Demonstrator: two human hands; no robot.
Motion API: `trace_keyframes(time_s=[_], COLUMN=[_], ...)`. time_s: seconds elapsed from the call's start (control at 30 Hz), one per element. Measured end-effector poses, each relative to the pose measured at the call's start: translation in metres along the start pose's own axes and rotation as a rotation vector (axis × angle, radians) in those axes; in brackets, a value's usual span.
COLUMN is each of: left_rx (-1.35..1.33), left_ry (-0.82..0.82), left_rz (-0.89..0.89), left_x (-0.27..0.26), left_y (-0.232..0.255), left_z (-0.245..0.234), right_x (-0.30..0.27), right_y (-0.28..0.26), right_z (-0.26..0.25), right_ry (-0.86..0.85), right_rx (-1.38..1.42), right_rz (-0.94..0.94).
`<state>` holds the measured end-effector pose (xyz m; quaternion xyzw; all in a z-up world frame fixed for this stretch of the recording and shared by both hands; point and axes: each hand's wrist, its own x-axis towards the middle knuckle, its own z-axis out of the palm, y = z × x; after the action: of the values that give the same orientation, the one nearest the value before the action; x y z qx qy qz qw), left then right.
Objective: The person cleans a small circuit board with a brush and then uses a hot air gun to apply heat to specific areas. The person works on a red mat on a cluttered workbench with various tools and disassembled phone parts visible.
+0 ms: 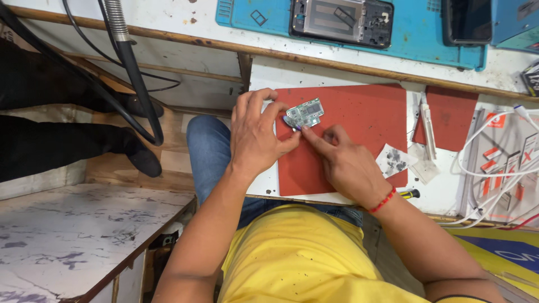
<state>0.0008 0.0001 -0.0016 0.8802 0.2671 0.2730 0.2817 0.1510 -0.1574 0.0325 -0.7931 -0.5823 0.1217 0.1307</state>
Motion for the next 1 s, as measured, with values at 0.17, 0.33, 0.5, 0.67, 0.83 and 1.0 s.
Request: trace_keyframes(time_s=[0.17, 0.33, 0.5, 0.67, 0.83, 1.0], left_rx=[-0.029, 0.034, 0.049, 0.027, 0.022, 0.036], left_ry=[0.043, 0.057, 0.066, 0.058, 0.063, 0.049], left_rz=[0.053, 0.146, 0.166, 0.167, 0.174, 0.171], left_x=[-0.003, -0.008, -0.007, -0.01, -0.001, -0.013], left_y=[-0.001, -0.004, -0.003, 0.0, -0.006, 0.001], left_z=[0.002, 0.004, 0.003, 0.004, 0.0, 0.002], right_x=[-0.006, -0.016, -0.01, -0.011, -0.002, -0.02], right_y=[0.005, 0.004, -0.003, -0.005, 0.002, -0.012], right_z=[-0.002, 0.002, -0.003, -0.006, -0.001, 0.002], right_ry=[0.06, 0.024, -0.043, -0.016, -0.007, 0.001], right_rx=[0.015, 0.082, 0.028, -0.04, -0.008, -0.017], right_rz=[0.055, 0.009, 0.074, 0.129, 0.119, 0.101])
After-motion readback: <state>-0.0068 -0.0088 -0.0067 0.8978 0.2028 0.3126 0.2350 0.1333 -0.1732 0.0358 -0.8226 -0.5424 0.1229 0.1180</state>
